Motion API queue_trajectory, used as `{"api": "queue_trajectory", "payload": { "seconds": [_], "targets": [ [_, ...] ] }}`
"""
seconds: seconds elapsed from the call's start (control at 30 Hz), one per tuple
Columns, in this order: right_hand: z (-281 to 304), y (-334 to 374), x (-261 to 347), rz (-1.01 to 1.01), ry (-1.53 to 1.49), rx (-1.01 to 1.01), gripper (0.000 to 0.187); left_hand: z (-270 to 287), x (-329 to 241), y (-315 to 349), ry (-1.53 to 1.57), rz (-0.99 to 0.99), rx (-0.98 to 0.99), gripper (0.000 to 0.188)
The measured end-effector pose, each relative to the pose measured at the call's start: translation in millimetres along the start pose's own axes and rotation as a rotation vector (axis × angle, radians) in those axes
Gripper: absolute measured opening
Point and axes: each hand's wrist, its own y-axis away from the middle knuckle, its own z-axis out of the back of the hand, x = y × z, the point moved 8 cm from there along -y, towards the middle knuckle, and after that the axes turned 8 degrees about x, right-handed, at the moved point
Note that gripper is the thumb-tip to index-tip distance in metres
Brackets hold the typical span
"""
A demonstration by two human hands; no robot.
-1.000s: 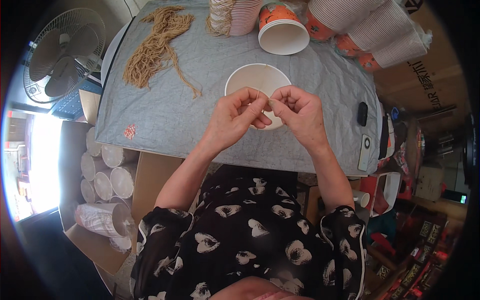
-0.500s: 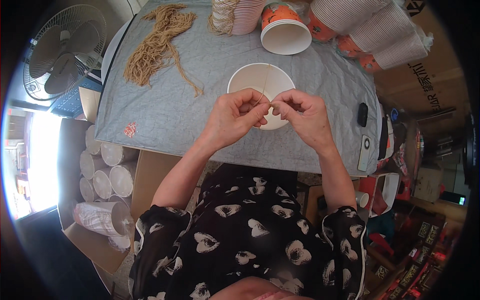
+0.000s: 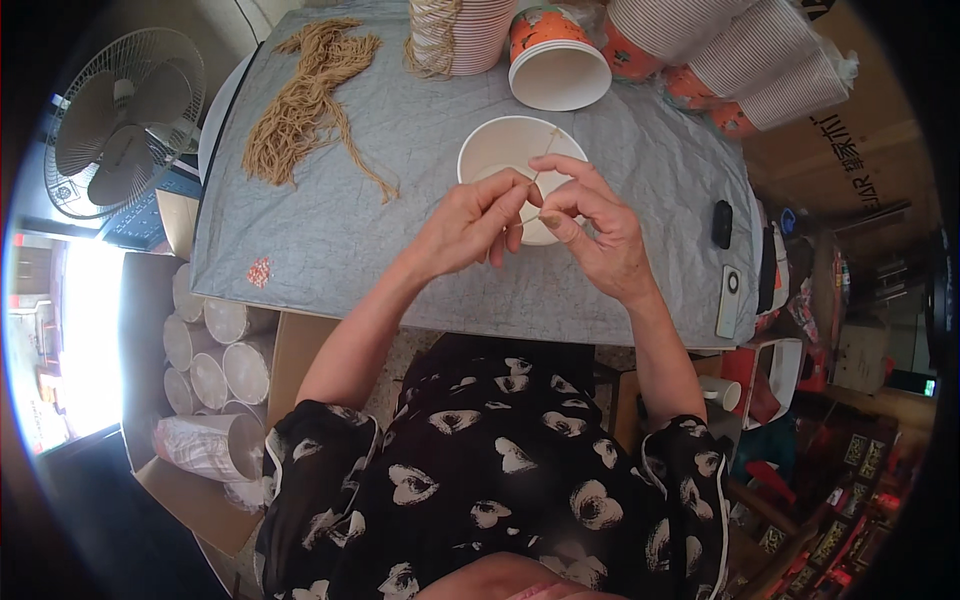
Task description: The recorder is threading pre-cut pieces of string through holes in the sides of paper cups to create rope handles.
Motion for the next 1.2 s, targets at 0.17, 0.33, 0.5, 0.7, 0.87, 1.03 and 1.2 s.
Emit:
{"api": "queue_trajectory", "payload": {
  "seconds": [0.17,0.33,0.5,0.7,0.87,1.03,1.2],
  "targets": [
    [-3,-16,-5,-0.054,-0.027,0.022,0.008,9,-27,-4,-0.081,-0.078,0.119,0.052],
    [-1,-25,-10,-0.163,-0.06,0.125,0.009,18,-44,-1,-0.07,-0.015,0.092,0.056],
    [2,-28,-11,-0.054,0.078,0.117,0.009,11,-18,12,-0.017,0.112,0.12,0.051],
    [11,-17,-31,-0.257,-0.057,0.086,0.008,14,4,10,0.151,0.023,0.045,0.029],
    [4,-19,-25,-0.322,-0.178,0.124,0.01,14,4,3,0.102,0.007,0.044,0.027],
    [7,-19,-26,-0.329,-0.171,0.137,0.012,13,-1,3,0.113,-0.005,0.051,0.027],
    [-2,-22,-30,-0.321,-0.279,0.15,0.011,13,-6,6,0.028,-0.013,0.041,0.026]
  ]
}}
